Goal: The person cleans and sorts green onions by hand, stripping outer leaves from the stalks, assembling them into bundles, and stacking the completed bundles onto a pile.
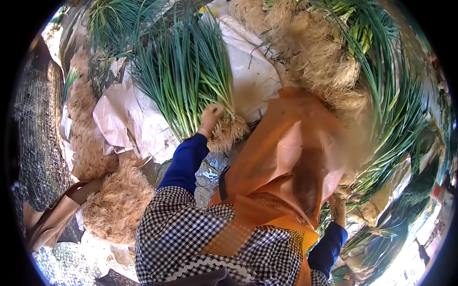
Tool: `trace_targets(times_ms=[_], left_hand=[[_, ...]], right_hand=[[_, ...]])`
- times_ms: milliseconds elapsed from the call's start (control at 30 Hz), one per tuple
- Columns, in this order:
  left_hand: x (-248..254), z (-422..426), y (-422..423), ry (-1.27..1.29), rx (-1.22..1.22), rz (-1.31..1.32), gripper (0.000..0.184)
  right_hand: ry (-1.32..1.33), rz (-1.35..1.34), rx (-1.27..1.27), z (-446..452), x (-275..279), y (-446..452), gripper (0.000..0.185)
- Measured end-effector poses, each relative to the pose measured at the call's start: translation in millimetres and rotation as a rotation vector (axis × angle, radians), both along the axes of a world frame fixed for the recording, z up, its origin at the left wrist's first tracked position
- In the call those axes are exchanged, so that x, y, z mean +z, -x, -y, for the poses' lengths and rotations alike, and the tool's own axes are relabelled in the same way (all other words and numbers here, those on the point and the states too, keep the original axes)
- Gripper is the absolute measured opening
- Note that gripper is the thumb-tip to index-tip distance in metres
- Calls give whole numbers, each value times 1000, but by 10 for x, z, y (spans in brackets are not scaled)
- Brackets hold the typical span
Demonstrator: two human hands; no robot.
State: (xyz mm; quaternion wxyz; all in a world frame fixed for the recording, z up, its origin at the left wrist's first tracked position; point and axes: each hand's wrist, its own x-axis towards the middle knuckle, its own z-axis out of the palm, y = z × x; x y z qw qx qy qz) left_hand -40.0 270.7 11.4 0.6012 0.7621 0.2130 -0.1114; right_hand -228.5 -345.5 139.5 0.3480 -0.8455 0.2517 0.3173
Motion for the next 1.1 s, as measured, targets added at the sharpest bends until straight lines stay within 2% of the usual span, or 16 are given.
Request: trace_targets(times_ms=[33, 67, 167, 300, 367, 433, 500, 567, 633, 700, 767, 800, 867, 967, 1033, 1100], left_hand=[[122, 54, 43, -388, -246, 160, 21], [316, 153, 25, -406, -325, 111, 22], [-68, 188, -170, -740, -610, 178, 21], [143, 250, -359, -539, -570, 114, 18], [126, 220, -310, -183, -107, 166, 16], [-7, 69, -243, 423, 432, 204, 19], [-2, -62, -42, 661, 611, 162, 17], [-113, -61, 194, 757, 713, 69, 14], [-234, 51, 354, 630, 726, -24, 13], [-281, 149, 380, 361, 550, -114, 12], [-344, 224, 367, -491, 5, 224, 10], [-362, 204, 361, -517, -120, 130, 12], [-98, 244, 231, -478, -151, -20, 13], [-27, 171, 197, -456, -253, -174, 13], [402, 136, 232, 107, -186, -191, 14], [467, 31, 390, 350, -22, -122, 11]], right_hand=[[-2, 2, 6, -32, -7, -33, 42], [-334, 33, -339, -63, 24, -40, 39], [-462, 39, -338, -197, 117, -166, 34], [-473, 99, -392, -201, 191, -99, 53], [-591, 105, -580, -410, 435, -134, 56], [-499, 119, -453, 9, -51, 102, 46], [-407, 121, -317, 70, -135, 198, 39], [-614, 74, -611, -106, 4, 167, 35], [-1007, 57, -706, -148, 7, 168, 33], [-687, 51, -779, -624, 227, -172, 28], [-559, 37, -636, -630, 273, -257, 31], [-549, 34, -551, -644, 299, -290, 31], [-565, 34, -654, -982, 539, -508, 27], [-656, 13, -852, -539, 47, -249, 26], [-728, -6, -863, -43, -385, 22, 34], [-759, -6, -846, 106, -530, 121, 37]])
